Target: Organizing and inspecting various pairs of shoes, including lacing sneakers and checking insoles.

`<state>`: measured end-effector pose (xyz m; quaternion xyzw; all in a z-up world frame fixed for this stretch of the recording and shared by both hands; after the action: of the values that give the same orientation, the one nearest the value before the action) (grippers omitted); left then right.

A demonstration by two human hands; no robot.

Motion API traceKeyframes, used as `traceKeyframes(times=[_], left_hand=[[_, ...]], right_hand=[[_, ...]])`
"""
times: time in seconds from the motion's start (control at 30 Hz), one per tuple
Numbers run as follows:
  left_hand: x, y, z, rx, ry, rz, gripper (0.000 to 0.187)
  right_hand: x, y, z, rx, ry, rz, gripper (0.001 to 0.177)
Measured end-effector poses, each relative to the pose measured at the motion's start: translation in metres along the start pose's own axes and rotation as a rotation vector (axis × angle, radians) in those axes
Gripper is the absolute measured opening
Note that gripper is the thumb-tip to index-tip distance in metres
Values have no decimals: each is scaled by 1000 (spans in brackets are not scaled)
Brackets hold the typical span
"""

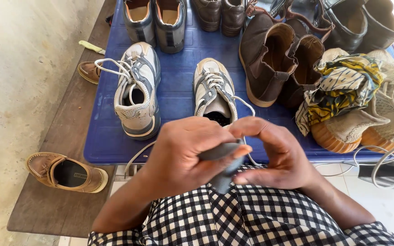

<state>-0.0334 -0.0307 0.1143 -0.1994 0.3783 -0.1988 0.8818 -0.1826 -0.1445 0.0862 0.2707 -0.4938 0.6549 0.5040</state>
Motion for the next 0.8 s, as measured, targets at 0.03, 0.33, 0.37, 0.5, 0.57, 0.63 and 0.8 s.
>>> traceKeyframes(times=[0.03,0.33,0.37,0.5,0.57,0.63,0.8], left_hand=[[-1,-1,-1,0,-3,-1,19],[22,3,1,-142,48,86,21],[25,4,1,-148,94,90,21],[41,13,-2,-185,275,175,17],[48,17,-4,-195,288,164,16],[53,22,-4,-205,301,153,15],[49,24,-1,-232,334,154,9]], right_hand=[[-8,7,0,0,1,3,54],[-36,29,4,-88,-252,-121,10],[-38,30,5,-124,-289,-157,12],[-52,38,8,-221,-404,-193,18],[-55,39,9,-237,-405,-174,19],[-56,39,10,-254,-406,-154,21],[-51,32,9,-234,-369,-166,20]])
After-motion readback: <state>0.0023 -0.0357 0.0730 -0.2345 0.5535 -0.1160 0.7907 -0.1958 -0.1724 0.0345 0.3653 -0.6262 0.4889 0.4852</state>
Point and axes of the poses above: each hand's wrist, its own y-axis away from the middle knuckle, its own z-axis out of the back of the hand, x = y × z, the point moved 4 cm from there along -y, towards the middle knuckle, and after that the axes turned 14 degrees about x, right-handed, at the moved point
